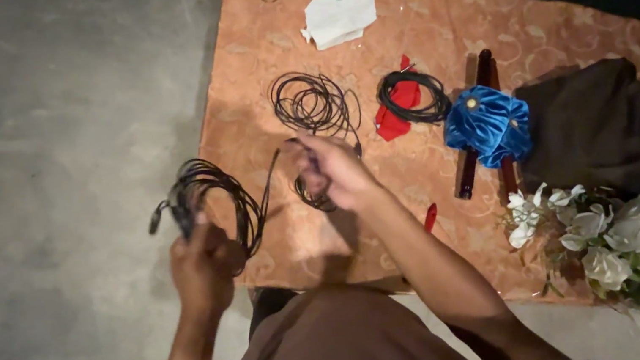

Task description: Organize and coil various black cables on a table.

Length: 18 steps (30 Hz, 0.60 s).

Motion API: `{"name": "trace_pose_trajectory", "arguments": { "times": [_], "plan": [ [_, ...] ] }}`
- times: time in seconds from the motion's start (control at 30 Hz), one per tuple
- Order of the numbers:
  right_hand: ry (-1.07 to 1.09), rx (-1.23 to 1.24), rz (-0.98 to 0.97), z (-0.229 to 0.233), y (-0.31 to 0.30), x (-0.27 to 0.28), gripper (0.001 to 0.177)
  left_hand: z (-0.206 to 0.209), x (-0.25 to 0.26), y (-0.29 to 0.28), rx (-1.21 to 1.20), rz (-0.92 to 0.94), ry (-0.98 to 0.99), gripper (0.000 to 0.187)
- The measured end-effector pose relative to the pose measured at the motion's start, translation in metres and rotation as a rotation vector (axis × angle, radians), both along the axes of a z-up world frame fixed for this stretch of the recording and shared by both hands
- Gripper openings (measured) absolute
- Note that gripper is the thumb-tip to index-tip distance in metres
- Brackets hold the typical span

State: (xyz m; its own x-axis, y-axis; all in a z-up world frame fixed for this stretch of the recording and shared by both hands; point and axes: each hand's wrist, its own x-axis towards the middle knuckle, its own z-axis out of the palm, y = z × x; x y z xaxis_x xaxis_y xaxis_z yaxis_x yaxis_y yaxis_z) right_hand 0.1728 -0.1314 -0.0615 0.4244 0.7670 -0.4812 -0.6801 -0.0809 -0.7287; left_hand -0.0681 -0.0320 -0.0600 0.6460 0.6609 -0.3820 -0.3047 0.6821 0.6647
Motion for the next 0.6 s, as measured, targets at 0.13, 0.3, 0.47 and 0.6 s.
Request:
{"name": "trace_pose_trajectory", "arguments": {
  "times": [0.13, 0.3, 0.47, 0.6],
  "plan": [
    [-0.293, 0.037, 0.081, 0.004, 0.018, -0.062, 0.028, -0.029, 0.002, -0.030, 0.124, -0.154, 0.179, 0.054],
    [-1.246, -0.033, 0.372, 0.035, 0.010, -0.126, 0.026, 0.009, 0.024, -0.039, -0.122, 0.001, -0.014, 0.054],
    [-1.626, 0.115, 0.545, 0.013, 0.000, -0.144, 0.028, -0.054, -0.004, -0.024, -0.172, 0.071, 0.022, 0.026],
    [-1.537, 0.213, 0.445, 0.001, 0.001, -0.144, 0.023, -0.028, 0.002, -0.022, -0.046, 0.222, 0.221, 0.023]
  ]
}}
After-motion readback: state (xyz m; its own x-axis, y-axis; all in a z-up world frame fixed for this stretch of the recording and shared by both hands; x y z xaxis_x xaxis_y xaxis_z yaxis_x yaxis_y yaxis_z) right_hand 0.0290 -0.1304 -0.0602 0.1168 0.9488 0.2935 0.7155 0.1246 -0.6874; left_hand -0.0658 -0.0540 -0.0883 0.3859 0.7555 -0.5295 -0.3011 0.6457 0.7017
